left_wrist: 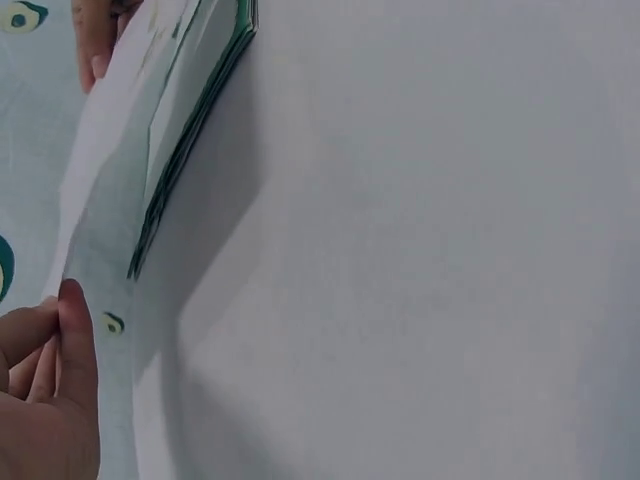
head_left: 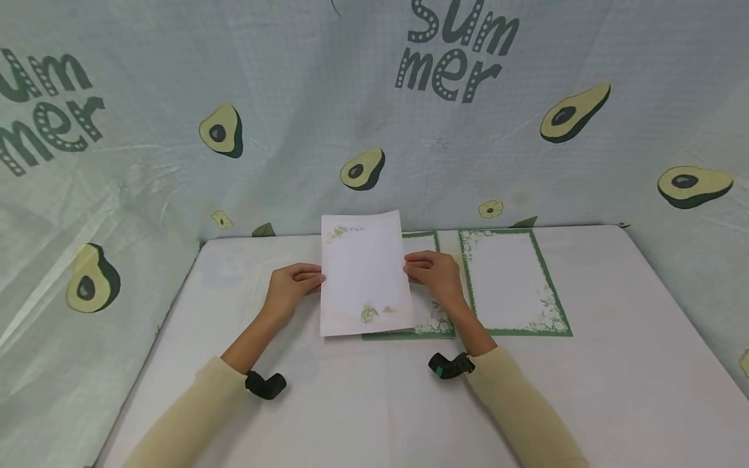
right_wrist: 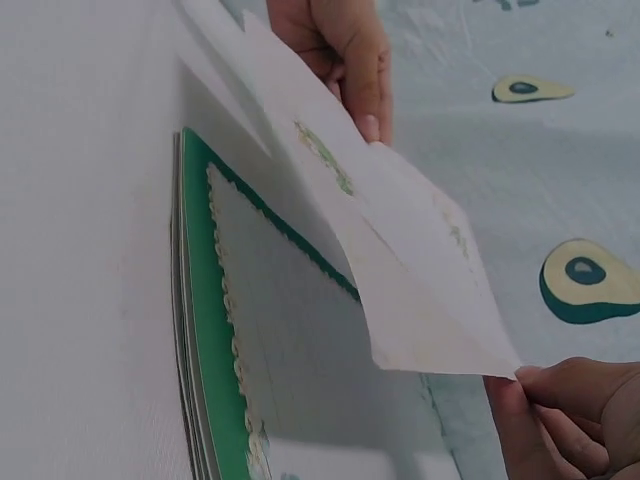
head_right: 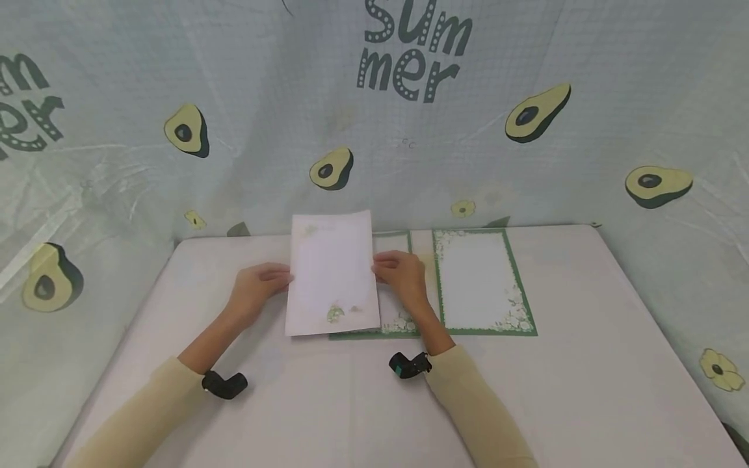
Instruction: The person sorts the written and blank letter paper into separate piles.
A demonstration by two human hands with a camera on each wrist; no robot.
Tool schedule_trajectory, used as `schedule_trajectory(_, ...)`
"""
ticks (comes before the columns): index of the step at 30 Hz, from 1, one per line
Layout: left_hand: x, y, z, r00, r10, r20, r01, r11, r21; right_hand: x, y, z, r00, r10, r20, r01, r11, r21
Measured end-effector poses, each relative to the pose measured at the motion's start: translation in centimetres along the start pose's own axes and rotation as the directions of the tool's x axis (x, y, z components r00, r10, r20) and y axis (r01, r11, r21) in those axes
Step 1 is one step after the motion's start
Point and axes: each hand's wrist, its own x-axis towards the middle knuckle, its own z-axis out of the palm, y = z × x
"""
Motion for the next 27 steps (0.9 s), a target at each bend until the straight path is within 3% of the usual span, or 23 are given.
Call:
schedule_trajectory(11, 1.4, -1.7, -3.5, 1.000, -0.005, 0.014, 0.004, 0.998, 0.056, 0.8, 0.4, 3.9, 0.997, 0.055, -0.048, -0.051, 0.995, 0.085)
schedule_trajectory(18, 1.7, -2.4, -5.2, 0.999, -0.023, 0.024, 0.023, 1.000, 0.000, 1.0, 0.9, 5.8, 0.997, 0.041, -0.068, -0.036, 0.996, 0.076)
schedule_trajectory(27, 1.1, -2.5, -7.3, 0.998, -0.033, 0.047, 0.034, 0.999, -0.028, 1.4, 0.7, 7.7, 0.996, 0.070, -0.055, -0.069, 0.997, 0.026)
